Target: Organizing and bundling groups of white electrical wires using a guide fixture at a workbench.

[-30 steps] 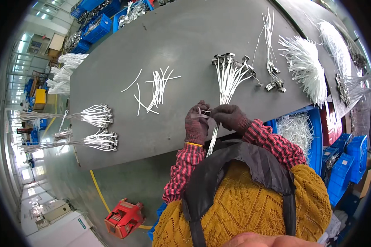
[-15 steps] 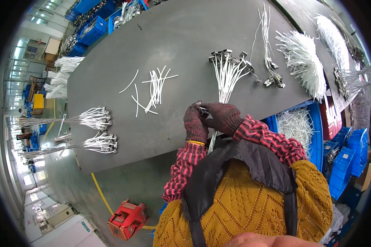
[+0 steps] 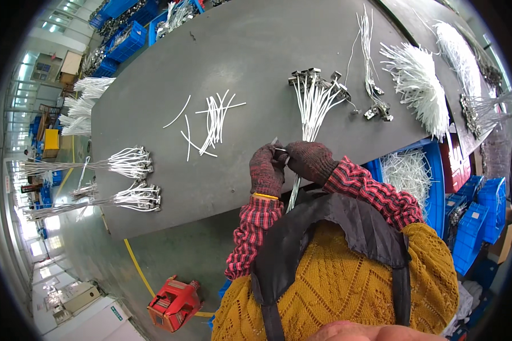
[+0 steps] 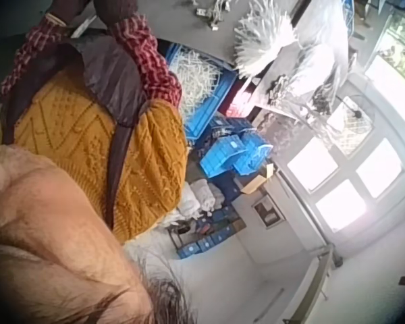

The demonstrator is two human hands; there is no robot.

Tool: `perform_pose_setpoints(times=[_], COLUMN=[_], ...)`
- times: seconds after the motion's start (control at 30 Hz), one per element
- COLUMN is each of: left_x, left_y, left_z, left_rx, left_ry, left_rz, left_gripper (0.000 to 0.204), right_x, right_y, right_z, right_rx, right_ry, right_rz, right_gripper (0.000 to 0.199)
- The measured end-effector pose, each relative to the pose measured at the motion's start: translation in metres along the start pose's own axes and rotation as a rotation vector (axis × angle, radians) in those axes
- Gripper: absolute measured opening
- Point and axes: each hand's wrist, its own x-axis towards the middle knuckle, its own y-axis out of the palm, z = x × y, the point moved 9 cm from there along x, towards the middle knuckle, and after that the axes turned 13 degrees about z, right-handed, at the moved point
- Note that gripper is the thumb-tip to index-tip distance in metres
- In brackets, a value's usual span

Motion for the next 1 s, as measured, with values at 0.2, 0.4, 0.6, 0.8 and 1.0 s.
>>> perform_pose_setpoints(times=[0.2, 0.4, 0.6, 0.8, 1.0], left_x=[-0.006, -0.010, -0.004, -0.007, -0.020], left_y=[0.009, 0.034, 0.054, 0.058, 0.045], left_z=[0.021, -0.032, -0.017, -0.007, -0.027], left_rx=[-0.242, -0.507, 0.316, 0.119, 0.541], left_ry=[-0.132, 0.065, 0.036, -0.103, 0.070], left_rz=[0.029, 0.478, 0.397, 0.304, 0.244], left_gripper=[0.018, 0.020, 0.021, 0.029, 0.027], right_x=[-0.025, -0.025, -0.022, -0.036, -0.049], right_y=[-0.013, 0.018, 0.015, 0.001, -0.007], right_z=[-0.023, -0.041, -0.059, -0.047, -0.014], right_rx=[0.335, 1.451, 1.218, 0.611, 0.304], right_ry=[-0.314, -0.324, -0.246, -0.527, -0.267], right_rz=[-0.382, 0.164, 0.179, -0.452, -0.426], right_gripper=[0.030, 0.025, 0.020, 0.055, 0.031])
